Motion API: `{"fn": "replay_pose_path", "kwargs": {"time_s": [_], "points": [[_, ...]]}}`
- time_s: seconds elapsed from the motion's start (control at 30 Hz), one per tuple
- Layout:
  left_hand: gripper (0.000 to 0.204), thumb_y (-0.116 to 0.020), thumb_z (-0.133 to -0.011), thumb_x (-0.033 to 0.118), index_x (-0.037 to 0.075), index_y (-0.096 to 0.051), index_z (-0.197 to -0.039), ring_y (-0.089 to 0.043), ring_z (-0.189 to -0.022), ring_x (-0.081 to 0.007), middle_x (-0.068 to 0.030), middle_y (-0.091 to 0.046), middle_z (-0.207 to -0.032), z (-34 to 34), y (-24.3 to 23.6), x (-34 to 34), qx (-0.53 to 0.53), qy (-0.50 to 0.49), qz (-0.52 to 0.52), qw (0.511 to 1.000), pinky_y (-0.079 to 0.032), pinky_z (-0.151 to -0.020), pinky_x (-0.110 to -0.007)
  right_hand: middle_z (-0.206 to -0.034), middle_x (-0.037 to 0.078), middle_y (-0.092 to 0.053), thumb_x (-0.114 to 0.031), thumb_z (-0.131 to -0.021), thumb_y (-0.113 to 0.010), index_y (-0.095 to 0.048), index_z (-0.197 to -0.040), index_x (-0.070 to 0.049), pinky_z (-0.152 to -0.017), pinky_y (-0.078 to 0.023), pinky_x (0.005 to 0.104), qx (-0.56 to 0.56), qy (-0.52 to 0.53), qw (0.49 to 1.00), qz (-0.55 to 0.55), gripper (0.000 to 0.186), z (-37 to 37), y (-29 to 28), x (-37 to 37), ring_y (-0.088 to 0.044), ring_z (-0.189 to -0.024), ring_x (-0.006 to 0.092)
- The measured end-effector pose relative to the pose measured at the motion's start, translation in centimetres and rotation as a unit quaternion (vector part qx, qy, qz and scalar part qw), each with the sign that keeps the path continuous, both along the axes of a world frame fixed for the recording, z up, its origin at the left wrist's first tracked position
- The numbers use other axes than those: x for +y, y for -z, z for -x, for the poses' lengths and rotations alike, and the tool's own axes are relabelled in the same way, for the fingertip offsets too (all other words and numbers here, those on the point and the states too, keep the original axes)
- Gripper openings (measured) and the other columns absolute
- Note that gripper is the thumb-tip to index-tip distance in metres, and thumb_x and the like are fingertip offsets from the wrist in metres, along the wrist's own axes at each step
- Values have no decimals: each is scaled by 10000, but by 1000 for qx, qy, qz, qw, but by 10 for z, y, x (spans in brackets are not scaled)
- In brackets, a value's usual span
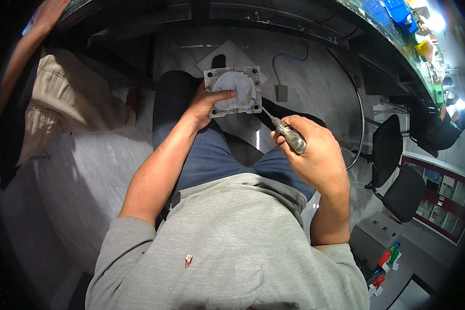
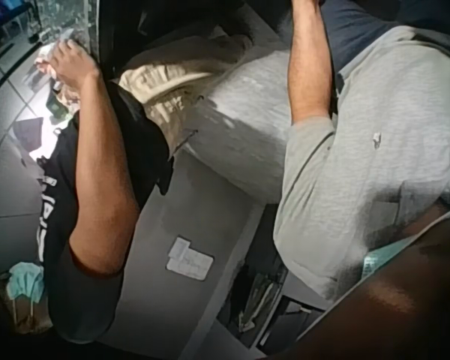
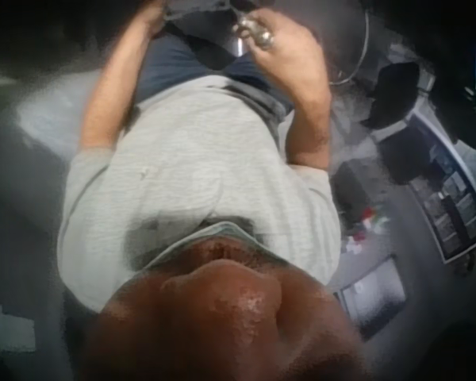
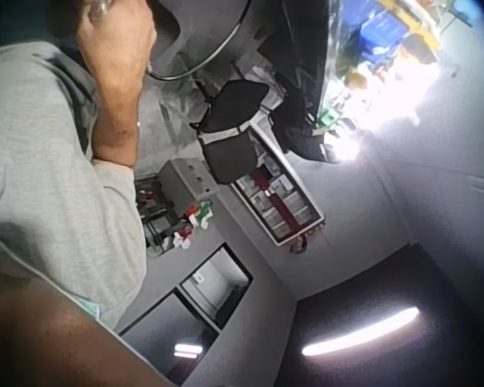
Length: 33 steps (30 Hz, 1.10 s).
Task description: The person applies liquid to a dental mold using a brush, blows air onto the mold with an air nozzle, places artificial teeth into the mold cavities by hand, and applies liquid from a bottle onto the molds using a brush tool.
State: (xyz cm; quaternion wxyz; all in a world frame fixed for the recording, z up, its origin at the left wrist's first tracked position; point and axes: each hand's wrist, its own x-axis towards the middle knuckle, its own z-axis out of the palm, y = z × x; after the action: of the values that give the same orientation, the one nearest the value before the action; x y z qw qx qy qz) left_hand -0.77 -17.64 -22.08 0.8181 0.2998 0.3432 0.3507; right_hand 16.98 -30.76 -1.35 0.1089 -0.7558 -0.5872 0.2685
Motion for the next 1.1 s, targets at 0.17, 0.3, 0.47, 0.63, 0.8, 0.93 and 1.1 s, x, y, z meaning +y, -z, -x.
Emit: {"fn": "replay_pose_path", "kwargs": {"time_s": [0.17, 0.3, 0.47, 0.63, 0.8, 0.93, 1.1], "points": [[623, -852, -774, 24, 14, -562, -1325, -675, -1142, -254, -129, -689, -1208, 0, -3, 1, -1, 5, -8, 1000, -538, -1012, -401, -933, 149, -720, -183, -896, -758, -710, -1050, -34, -742, -543, 403, -2, -13, 1000, -7, 219, 1, 0, 0, -720, -834, 326], [614, -855, -767, 26, 14, -573, -1313, -680, -1133, -257, -131, -695, -1200, -1, -1, 1, 0, -4, -7, 1000, -540, -1009, -402, -937, 149, -722, -183, -895, -758, -707, -1056, -26, -746, -545, 399, 3, -12, 1000, 5, 230, 2, 0, 0, -722, -840, 324], [650, -863, -762, 26, 15, -553, -1334, -679, -1134, -260, -132, -690, -1211, 0, -1, 1, 12, 3, -10, 1000, -543, -1008, -409, -939, 145, -725, -183, -893, -757, -712, -1054, -29, -745, -547, 403, 6, -33, 999, 18, 227, 3, 2, -1, -720, -842, 324], [666, -866, -765, 32, 18, -539, -1345, -678, -1140, -258, -131, -685, -1220, 0, 0, 1, 18, 2, -9, 1000, -547, -1001, -410, -928, 144, -722, -176, -891, -752, -713, -1049, -31, -742, -547, 405, 4, -42, 998, 40, 218, 4, 5, 0, -717, -836, 324], [636, -847, -795, 44, 38, -554, -1360, -665, -1162, -252, -111, -680, -1244, 0, 0, 1, 23, 6, -3, 1000, -538, -1016, -409, -941, 146, -724, -180, -893, -748, -711, -1062, -30, -745, -548, 405, 4, -36, 999, 26, 229, 1, 3, -1, -718, -841, 323], [651, -865, -775, 42, 19, -537, -1337, -677, -1144, -253, -134, -684, -1221, 0, 1, 2, 17, 13, -10, 1000, -540, -1012, -403, -947, 144, -725, -191, -892, -754, -709, -1068, -30, -747, -549, 405, 4, -54, 998, 20, 243, 3, 5, 0, -717, -842, 324], [651, -866, -781, 54, 21, -533, -1339, -672, -1149, -251, -136, -679, -1224, 0, 1, 1, 14, 10, -11, 1000, -534, -1017, -403, -948, 141, -726, -201, -895, -760, -708, -1077, -28, -745, -549, 403, 3, -57, 998, 4, 257, 6, 9, -1, -720, -844, 321]]}}
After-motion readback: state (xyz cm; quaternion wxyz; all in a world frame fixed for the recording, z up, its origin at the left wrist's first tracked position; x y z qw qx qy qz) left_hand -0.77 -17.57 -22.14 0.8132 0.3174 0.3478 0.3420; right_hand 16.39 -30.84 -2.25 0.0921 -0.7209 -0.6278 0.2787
